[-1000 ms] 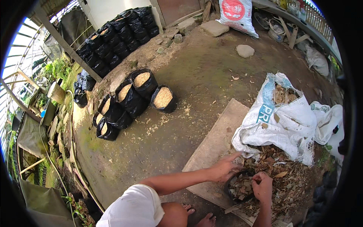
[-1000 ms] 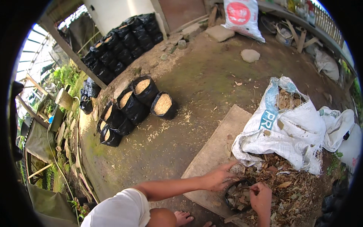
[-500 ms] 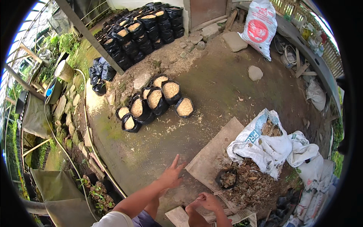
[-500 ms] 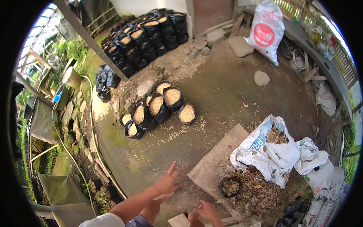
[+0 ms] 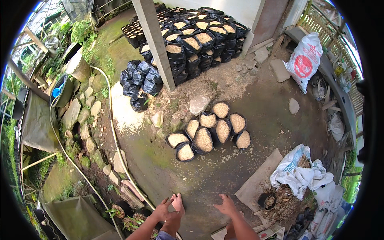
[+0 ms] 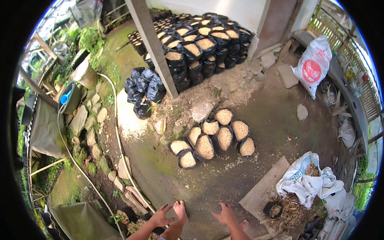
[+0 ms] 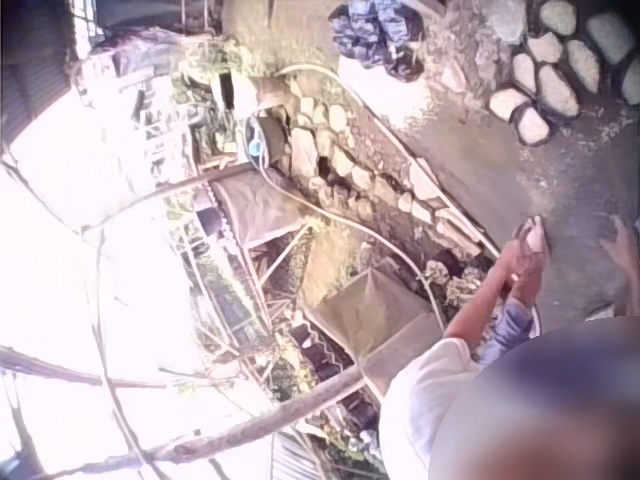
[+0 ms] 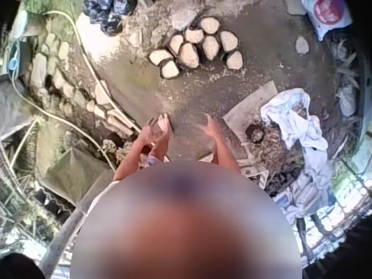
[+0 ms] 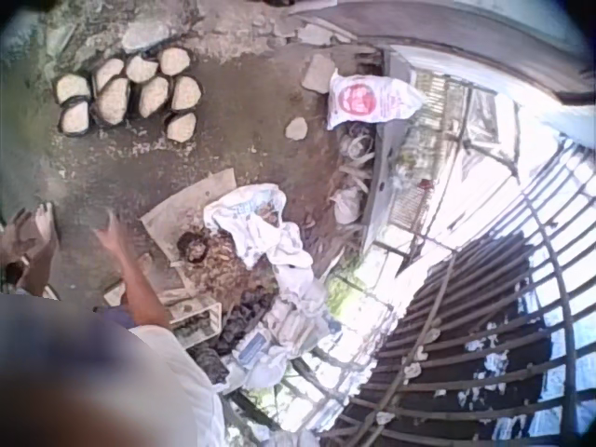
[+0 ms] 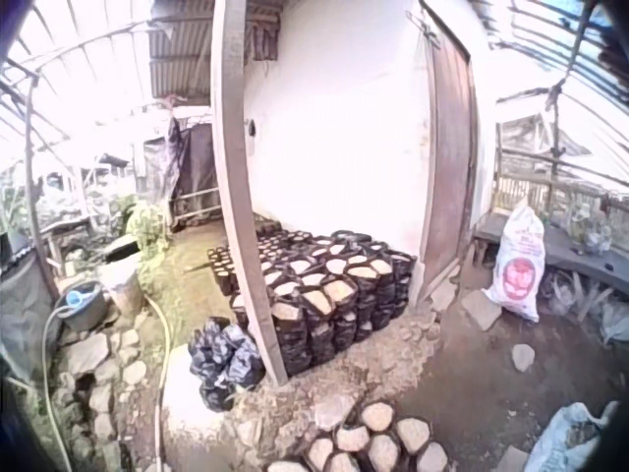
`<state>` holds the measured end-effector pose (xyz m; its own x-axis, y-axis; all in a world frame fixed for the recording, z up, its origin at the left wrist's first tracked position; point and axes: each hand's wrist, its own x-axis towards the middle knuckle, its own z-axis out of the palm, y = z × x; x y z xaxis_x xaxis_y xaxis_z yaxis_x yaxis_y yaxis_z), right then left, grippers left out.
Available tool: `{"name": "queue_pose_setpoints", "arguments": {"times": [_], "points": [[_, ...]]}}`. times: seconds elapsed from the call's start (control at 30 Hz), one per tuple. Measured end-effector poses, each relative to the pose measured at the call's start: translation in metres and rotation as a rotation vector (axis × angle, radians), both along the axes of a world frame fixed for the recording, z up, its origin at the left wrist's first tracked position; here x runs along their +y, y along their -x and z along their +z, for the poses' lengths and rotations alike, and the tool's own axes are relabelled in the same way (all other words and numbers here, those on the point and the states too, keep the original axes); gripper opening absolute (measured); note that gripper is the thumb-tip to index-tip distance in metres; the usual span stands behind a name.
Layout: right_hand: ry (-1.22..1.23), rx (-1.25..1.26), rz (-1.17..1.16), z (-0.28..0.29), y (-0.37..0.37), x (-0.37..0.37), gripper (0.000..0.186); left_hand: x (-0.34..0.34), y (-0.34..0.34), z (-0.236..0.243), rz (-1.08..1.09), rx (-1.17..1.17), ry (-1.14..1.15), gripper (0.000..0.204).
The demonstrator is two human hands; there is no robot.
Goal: The person fills black plastic bags with a granular substrate, then places small green seedlings into the bags and covers the roots with dry leaves. The filled bags are arranged in rows on the ground.
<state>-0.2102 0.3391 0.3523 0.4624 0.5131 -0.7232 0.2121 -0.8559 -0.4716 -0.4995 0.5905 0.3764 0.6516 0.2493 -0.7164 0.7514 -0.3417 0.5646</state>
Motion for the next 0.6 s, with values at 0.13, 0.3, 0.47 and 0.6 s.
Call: {"name": "queue_pose_setpoints", "arguments": {"times": [0.13, 0.3, 0.47, 0.6], "points": [[-0.091, -0.106, 0.066, -0.001, 0.037, 0.096, 0.071, 0.116, 0.031, 0.018, 0.032, 0.082, -0.052, 0.106], [-0.066, 0.061, -0.067, -0.008, 0.049, 0.166, 0.071, 0.261, 0.035, 0.016, 0.03, 0.14, -0.131, 0.107], [0.126, 0.106, -0.185, -0.031, 0.07, 0.232, 0.085, 0.397, 0.03, -0.038, 0.373, 0.141, -0.029, 0.109], [-0.04, -0.089, 0.111, -0.066, 0.084, 0.34, 0.101, 0.473, 0.046, -0.1, 0.51, 0.09, -0.158, 0.109]]}}
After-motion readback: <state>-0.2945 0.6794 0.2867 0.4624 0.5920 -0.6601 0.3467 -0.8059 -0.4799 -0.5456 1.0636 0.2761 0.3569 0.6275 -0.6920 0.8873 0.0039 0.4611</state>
